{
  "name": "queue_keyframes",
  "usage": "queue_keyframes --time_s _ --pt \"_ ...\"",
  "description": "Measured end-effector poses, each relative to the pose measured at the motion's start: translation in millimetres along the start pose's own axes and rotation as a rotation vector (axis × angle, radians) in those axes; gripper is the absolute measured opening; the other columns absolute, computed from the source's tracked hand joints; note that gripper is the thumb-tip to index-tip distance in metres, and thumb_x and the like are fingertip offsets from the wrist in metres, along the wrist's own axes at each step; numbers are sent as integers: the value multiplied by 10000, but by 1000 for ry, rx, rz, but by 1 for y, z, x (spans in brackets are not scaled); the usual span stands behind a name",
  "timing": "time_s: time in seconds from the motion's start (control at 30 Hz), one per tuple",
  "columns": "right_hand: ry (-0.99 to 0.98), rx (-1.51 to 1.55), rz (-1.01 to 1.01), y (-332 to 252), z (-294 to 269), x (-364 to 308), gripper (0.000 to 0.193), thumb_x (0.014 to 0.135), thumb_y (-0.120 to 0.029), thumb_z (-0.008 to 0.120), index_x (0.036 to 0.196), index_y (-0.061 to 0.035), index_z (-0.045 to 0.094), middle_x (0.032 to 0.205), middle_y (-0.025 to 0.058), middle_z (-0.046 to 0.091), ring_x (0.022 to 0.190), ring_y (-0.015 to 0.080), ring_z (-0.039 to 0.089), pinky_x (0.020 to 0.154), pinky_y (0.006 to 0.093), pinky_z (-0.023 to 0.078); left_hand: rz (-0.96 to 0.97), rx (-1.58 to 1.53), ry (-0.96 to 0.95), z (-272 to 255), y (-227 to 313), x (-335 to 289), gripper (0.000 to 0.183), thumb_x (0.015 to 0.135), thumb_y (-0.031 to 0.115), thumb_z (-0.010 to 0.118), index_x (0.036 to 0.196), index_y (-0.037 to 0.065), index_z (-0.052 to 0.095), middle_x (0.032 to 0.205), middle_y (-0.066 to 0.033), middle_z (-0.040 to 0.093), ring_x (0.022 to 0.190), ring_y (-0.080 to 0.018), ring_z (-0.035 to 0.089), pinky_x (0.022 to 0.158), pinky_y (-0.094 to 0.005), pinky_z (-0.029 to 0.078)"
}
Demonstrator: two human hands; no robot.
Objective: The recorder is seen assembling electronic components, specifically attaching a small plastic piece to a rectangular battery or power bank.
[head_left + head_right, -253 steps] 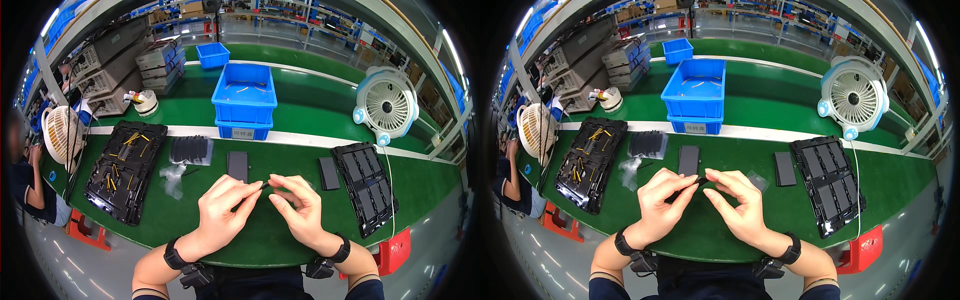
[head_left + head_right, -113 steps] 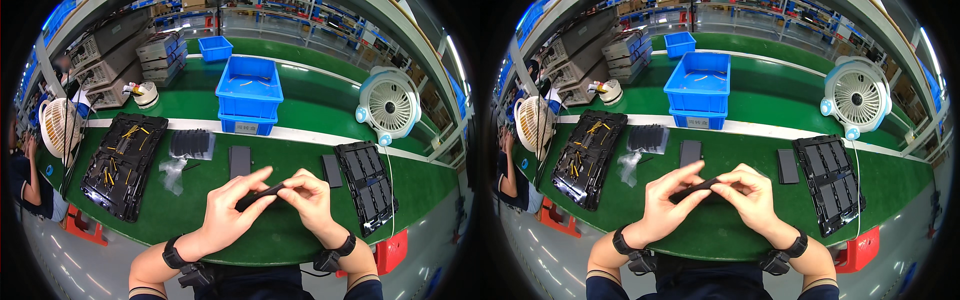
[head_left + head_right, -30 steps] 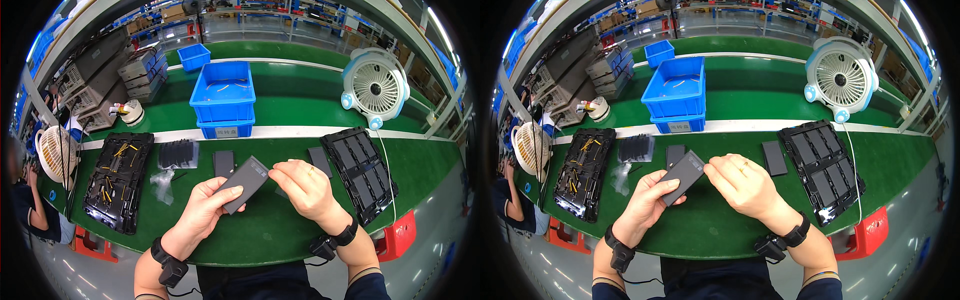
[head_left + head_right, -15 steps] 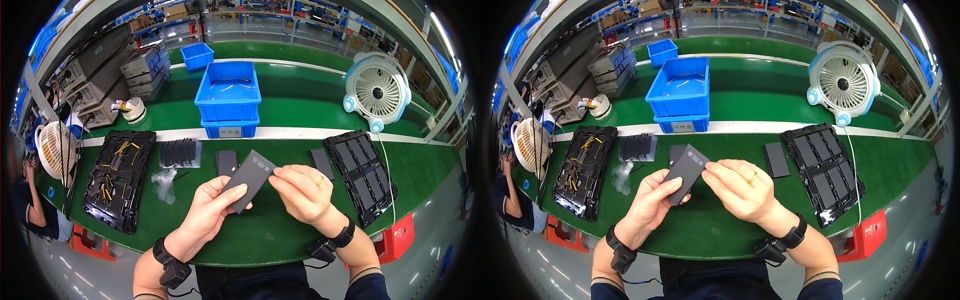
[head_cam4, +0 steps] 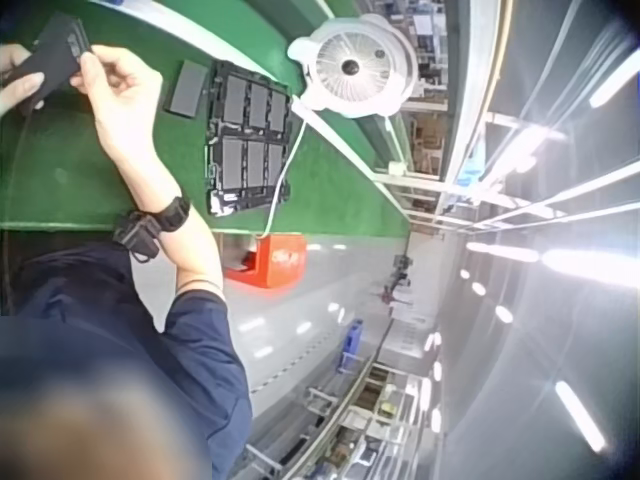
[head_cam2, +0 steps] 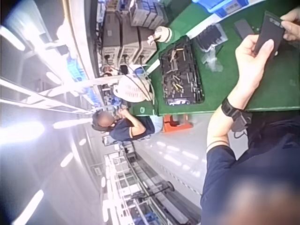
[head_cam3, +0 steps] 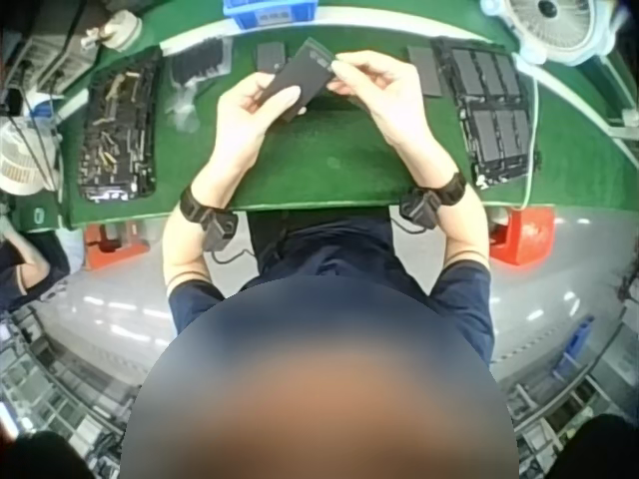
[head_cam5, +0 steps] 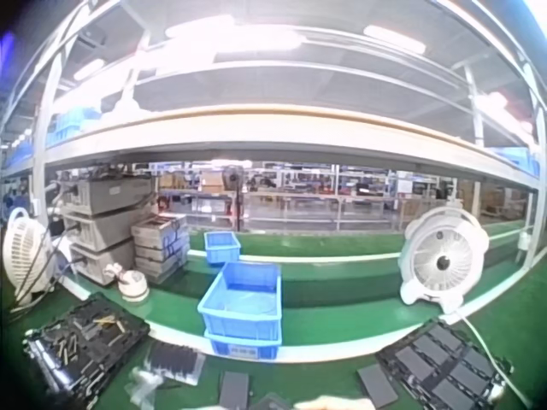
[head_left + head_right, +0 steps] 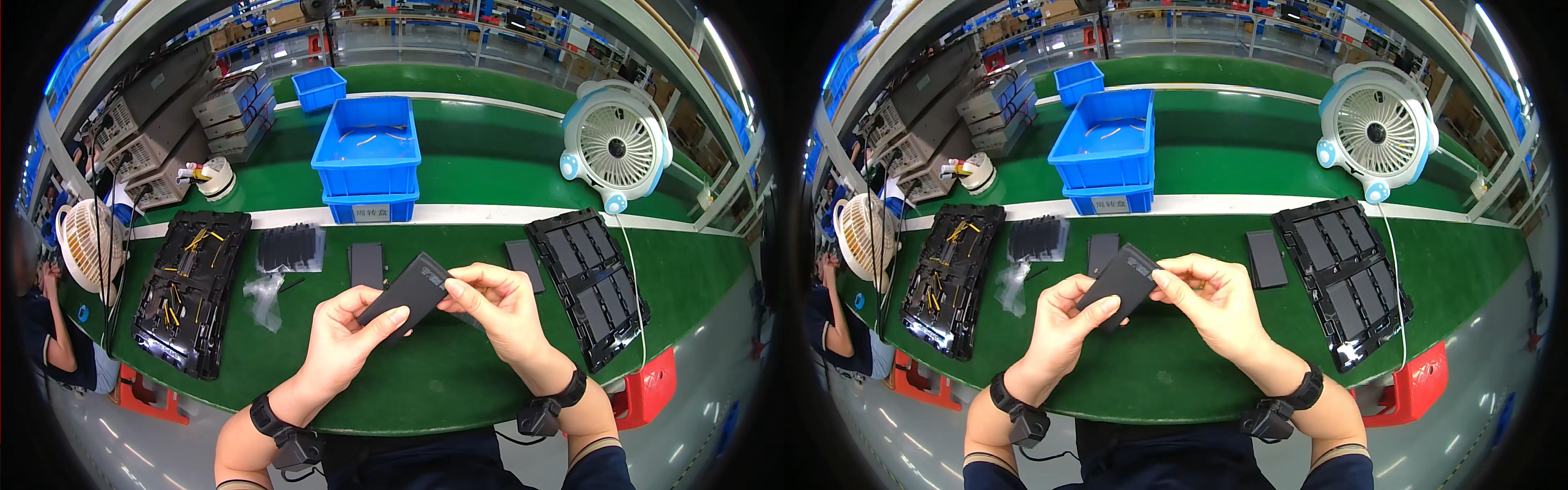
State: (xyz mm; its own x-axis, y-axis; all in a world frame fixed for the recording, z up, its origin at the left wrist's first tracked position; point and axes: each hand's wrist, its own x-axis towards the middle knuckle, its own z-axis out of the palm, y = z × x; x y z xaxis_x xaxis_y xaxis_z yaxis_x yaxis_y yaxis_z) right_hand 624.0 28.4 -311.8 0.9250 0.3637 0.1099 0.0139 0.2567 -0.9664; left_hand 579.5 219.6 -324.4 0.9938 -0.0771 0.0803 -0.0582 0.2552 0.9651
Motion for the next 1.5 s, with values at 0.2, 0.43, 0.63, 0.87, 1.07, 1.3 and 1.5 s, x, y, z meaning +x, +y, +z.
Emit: queue_keyframes --time_s 0.2,0.43,0.63,0.87,1.07,1.3,1.5 --pt "-109 -3 -18 -6 -4 0 242 870 -72 608 1098 7 613 1008 109 637 856 150 627 769 269 523 -64 -72 3 -2 2 2 71 830 83 658 862 41 611 820 -50 650 697 -128 632 657 -263 528" --pt "-43 15 -81 -4 2 -2 293 844 -12 615 1136 10 593 1021 106 621 909 161 611 804 264 515 -117 -132 -39 -3 2 0 86 853 107 637 896 41 604 841 -49 645 724 -120 630 684 -261 530" --pt "-16 -130 -368 -2 7 -6 298 779 86 636 1067 8 631 974 115 605 901 178 623 786 276 545 -340 -463 -215 -8 -3 4 106 890 141 589 957 59 595 902 -29 626 812 -107 622 748 -284 553" --pt "84 -402 -587 -5 5 -5 238 707 69 706 933 -5 688 894 133 657 791 181 650 701 267 544 -395 -536 -218 -7 -4 3 90 894 140 583 936 61 593 863 -31 631 790 -112 630 753 -296 552" --pt "57 -484 -675 0 7 -8 208 699 70 714 897 17 676 884 118 651 797 173 647 701 267 543 -371 -549 -218 -9 -7 4 97 905 149 567 934 59 588 852 -39 632 754 -109 626 762 -305 539" --pt "38 73 -268 -3 10 -5 271 751 113 648 1005 19 632 984 101 579 926 159 595 794 280 550 -397 -571 -251 -8 -7 3 109 906 163 567 946 62 584 825 -49 636 693 -106 618 779 -323 522" --pt "-6 -31 -390 3 7 -5 242 754 109 648 980 21 640 981 94 570 918 165 599 792 275 550 -408 -572 -223 -8 -8 2 153 902 162 567 1011 56 557 765 -33 621 704 -127 624 752 -336 544"
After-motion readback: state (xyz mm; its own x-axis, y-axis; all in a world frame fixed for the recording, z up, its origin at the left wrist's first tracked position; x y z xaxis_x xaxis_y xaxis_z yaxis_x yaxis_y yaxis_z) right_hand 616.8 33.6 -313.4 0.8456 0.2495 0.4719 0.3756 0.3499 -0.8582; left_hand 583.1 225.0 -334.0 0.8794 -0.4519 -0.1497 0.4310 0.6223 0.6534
